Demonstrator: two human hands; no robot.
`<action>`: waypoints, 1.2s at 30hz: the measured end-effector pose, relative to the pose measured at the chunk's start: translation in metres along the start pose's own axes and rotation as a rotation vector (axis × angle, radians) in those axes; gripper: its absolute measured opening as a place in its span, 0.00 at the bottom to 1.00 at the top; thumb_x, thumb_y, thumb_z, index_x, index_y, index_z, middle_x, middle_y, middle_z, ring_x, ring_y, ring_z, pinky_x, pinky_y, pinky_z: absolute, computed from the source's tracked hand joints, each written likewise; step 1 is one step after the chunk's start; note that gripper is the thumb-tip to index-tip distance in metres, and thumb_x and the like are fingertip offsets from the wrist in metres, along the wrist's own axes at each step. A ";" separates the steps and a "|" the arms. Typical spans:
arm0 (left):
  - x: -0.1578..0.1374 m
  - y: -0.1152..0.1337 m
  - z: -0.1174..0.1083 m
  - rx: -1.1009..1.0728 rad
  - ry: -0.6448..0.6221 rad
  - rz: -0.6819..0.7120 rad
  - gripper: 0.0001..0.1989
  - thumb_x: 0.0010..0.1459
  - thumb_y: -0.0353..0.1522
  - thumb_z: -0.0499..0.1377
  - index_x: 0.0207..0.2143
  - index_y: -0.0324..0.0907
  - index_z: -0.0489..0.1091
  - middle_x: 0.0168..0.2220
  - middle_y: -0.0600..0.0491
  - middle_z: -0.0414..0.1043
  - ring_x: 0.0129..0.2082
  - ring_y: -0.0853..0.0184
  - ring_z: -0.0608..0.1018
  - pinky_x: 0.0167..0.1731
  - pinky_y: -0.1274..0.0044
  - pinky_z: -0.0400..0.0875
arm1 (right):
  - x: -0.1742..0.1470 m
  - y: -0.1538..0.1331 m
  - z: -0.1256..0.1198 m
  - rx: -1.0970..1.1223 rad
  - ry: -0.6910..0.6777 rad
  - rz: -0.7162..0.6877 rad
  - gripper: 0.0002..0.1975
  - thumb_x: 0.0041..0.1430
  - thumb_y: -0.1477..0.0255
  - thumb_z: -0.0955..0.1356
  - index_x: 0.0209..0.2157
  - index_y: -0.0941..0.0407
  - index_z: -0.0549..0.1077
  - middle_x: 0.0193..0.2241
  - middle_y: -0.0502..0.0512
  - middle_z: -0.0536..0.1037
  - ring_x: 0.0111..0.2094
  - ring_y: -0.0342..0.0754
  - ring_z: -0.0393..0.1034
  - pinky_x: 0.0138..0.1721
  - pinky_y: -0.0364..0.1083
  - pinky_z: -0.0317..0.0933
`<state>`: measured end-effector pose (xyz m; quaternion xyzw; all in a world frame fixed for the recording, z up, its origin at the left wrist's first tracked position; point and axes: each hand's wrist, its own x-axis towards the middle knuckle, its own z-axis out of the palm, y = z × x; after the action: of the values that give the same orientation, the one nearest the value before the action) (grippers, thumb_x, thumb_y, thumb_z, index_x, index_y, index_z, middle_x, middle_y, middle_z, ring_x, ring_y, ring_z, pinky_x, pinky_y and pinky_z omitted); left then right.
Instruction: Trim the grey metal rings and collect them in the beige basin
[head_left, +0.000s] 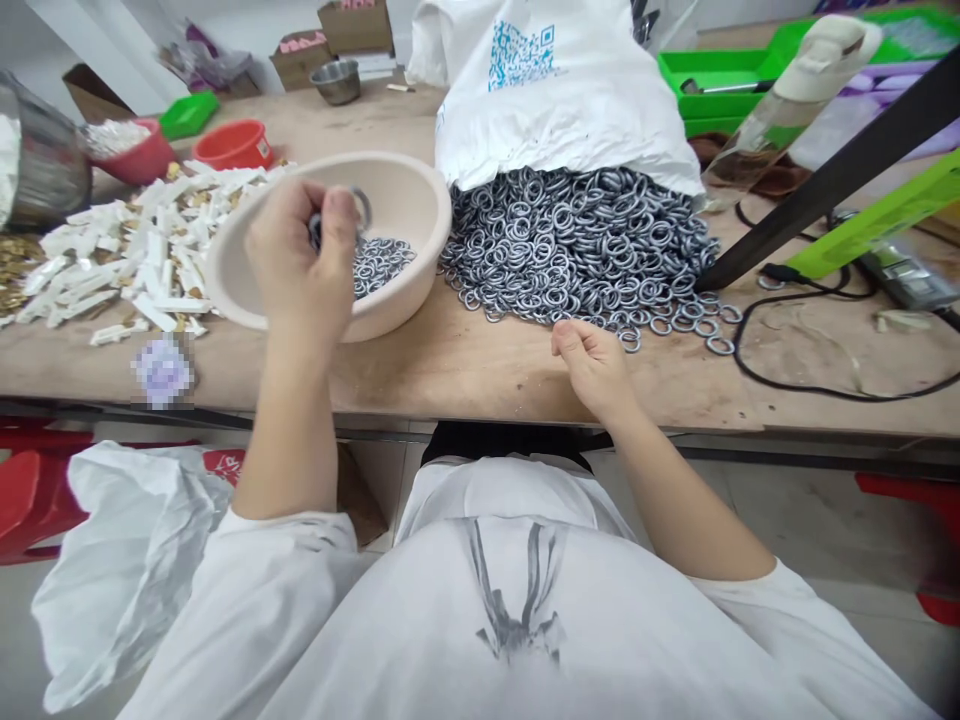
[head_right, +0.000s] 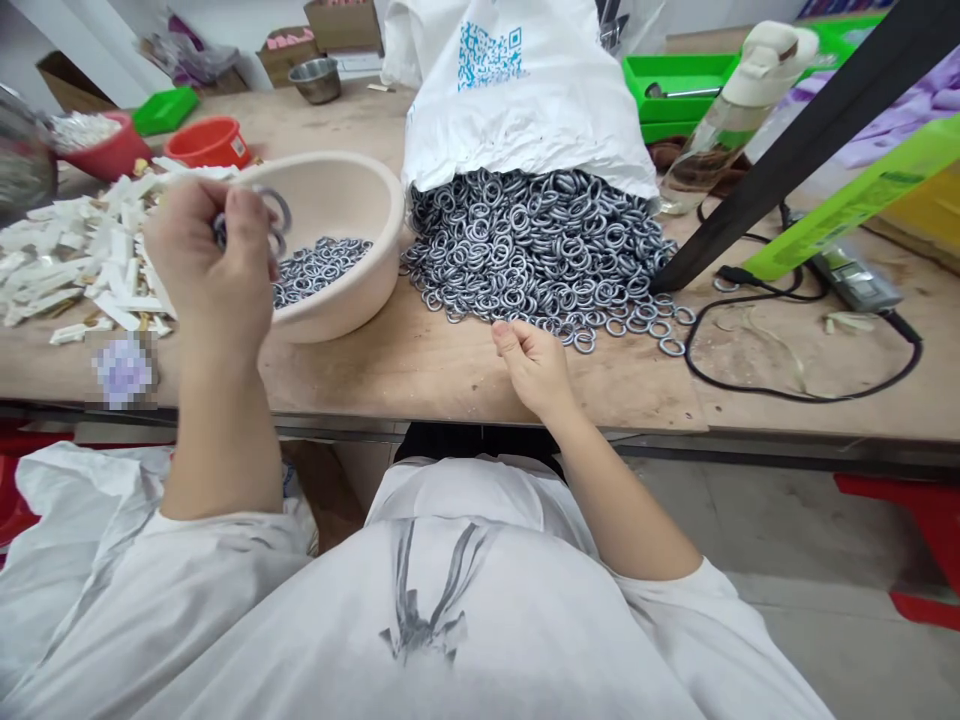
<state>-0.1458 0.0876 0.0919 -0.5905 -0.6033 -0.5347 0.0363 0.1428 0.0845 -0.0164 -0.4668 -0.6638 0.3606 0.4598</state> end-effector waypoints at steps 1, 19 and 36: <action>0.018 -0.007 -0.004 0.276 -0.015 0.068 0.12 0.63 0.38 0.57 0.37 0.40 0.75 0.34 0.49 0.77 0.36 0.65 0.75 0.46 0.67 0.71 | 0.000 0.004 -0.001 -0.030 0.012 0.012 0.31 0.61 0.41 0.61 0.20 0.53 0.61 0.19 0.48 0.59 0.24 0.44 0.54 0.28 0.46 0.48; 0.001 -0.024 0.202 0.395 -0.534 -0.336 0.39 0.66 0.52 0.43 0.63 0.26 0.58 0.68 0.27 0.54 0.70 0.46 0.58 0.67 0.60 0.53 | -0.009 0.032 -0.002 -0.190 0.070 0.000 0.24 0.66 0.51 0.62 0.23 0.54 0.64 0.18 0.46 0.61 0.23 0.43 0.57 0.28 0.45 0.48; -0.068 -0.008 0.170 0.112 -0.686 -0.285 0.36 0.67 0.52 0.40 0.67 0.38 0.56 0.71 0.36 0.53 0.72 0.53 0.55 0.68 0.60 0.49 | -0.011 0.028 -0.006 -0.195 0.029 -0.020 0.24 0.66 0.51 0.62 0.25 0.55 0.70 0.18 0.47 0.65 0.23 0.43 0.58 0.28 0.45 0.49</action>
<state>-0.0315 0.1615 -0.0313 -0.6425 -0.6849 -0.2714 -0.2106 0.1578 0.0827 -0.0434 -0.5078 -0.6936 0.2829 0.4255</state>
